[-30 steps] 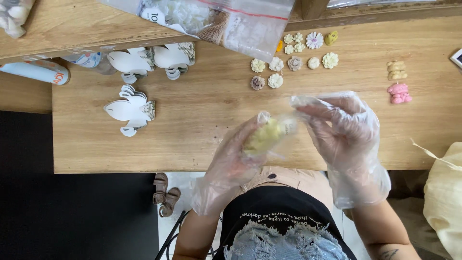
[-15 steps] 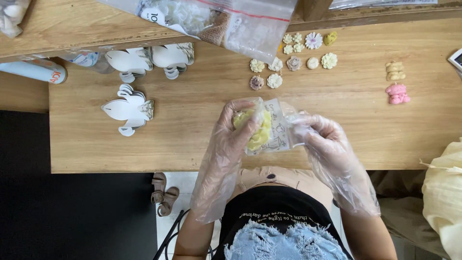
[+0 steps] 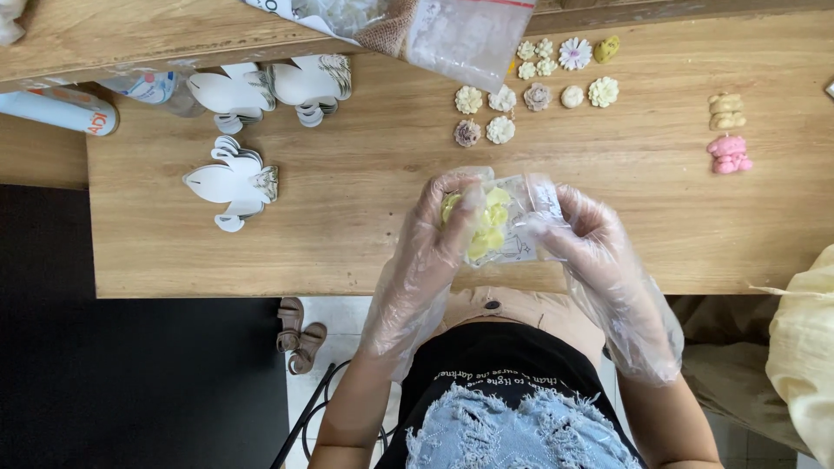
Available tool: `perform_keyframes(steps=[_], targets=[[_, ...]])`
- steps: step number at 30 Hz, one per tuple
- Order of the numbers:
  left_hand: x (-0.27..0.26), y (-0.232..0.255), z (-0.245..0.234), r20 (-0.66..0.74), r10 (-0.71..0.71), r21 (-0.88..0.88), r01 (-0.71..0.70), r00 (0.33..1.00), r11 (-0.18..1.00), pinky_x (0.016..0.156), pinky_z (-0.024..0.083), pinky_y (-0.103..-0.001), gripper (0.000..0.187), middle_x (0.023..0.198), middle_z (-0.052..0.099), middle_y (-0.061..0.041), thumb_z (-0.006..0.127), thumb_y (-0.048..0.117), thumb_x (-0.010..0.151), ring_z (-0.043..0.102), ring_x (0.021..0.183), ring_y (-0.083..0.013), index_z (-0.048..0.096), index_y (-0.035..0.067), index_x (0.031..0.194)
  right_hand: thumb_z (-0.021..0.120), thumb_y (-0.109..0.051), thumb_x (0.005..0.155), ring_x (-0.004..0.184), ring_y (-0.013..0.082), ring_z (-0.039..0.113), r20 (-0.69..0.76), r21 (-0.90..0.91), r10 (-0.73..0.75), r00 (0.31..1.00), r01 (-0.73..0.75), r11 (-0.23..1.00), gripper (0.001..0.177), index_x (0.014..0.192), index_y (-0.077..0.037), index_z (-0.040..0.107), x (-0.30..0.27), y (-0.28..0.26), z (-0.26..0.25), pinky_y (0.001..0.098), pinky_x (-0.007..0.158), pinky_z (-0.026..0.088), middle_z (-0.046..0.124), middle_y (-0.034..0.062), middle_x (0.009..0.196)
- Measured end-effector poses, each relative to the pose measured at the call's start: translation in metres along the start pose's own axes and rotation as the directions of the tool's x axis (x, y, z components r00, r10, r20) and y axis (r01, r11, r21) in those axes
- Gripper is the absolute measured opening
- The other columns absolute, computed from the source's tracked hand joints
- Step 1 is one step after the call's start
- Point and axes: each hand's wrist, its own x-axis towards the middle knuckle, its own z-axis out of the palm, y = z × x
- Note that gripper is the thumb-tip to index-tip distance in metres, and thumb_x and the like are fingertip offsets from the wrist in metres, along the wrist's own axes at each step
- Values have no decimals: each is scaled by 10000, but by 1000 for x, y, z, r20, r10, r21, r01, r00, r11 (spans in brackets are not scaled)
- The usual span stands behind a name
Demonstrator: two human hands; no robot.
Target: The recorder packages various flower-shaped decorative candles into plastic bags and cardboard boxes.
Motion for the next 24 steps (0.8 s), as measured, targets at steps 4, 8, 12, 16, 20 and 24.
perform_keyframes(steps=[4,8,12,16,20,24], targets=[[-3,10,6,2,-65,-15,65,998,998,824,556,-265,274,1130,686,-65,479,237,1102,612,951,-85,601,64,1276,697,-138,934,1078,99,646,-13,-90,28,1000,-29,996,342,1246,2,705,4,-8,3,275,971,507,731,45,1160],[-3,-7,7,17,-45,-53,46,999,998,870,552,-277,284,1127,683,-76,463,238,1128,609,982,-94,609,50,1282,707,-112,943,1037,102,645,-7,-153,-10,1000,9,988,252,1162,10,731,7,9,-11,281,946,512,724,41,1107],[1,-20,10,2,27,-69,-26,1000,997,892,559,-288,296,1163,704,-65,463,243,1125,625,1005,-103,620,41,1275,731,-80,939,948,95,613,-17,-172,-67,998,63,983,178,1086,19,749,10,22,-21,267,868,500,681,9,1013],[1,-18,12,-33,64,17,-63,997,998,889,562,-277,297,1149,715,-45,463,250,1119,641,998,-95,622,47,1266,788,-82,931,807,109,536,-96,-229,32,995,-54,972,265,1167,28,737,14,43,-36,276,718,442,646,17,933],[6,-31,14,-55,6,12,-6,998,1000,822,557,-279,299,1055,703,-48,471,245,1114,616,915,-91,635,54,1275,803,-124,894,851,106,574,-66,-285,80,995,-96,954,386,1241,23,717,14,17,-19,280,747,472,690,41,988],[11,-57,17,-69,113,-64,-117,991,991,863,546,-279,273,1103,682,-46,482,197,1115,598,956,-86,611,53,1307,769,-190,861,965,110,673,-18,-217,156,988,-156,964,434,1226,35,701,12,0,-9,288,871,555,748,61,1073]])
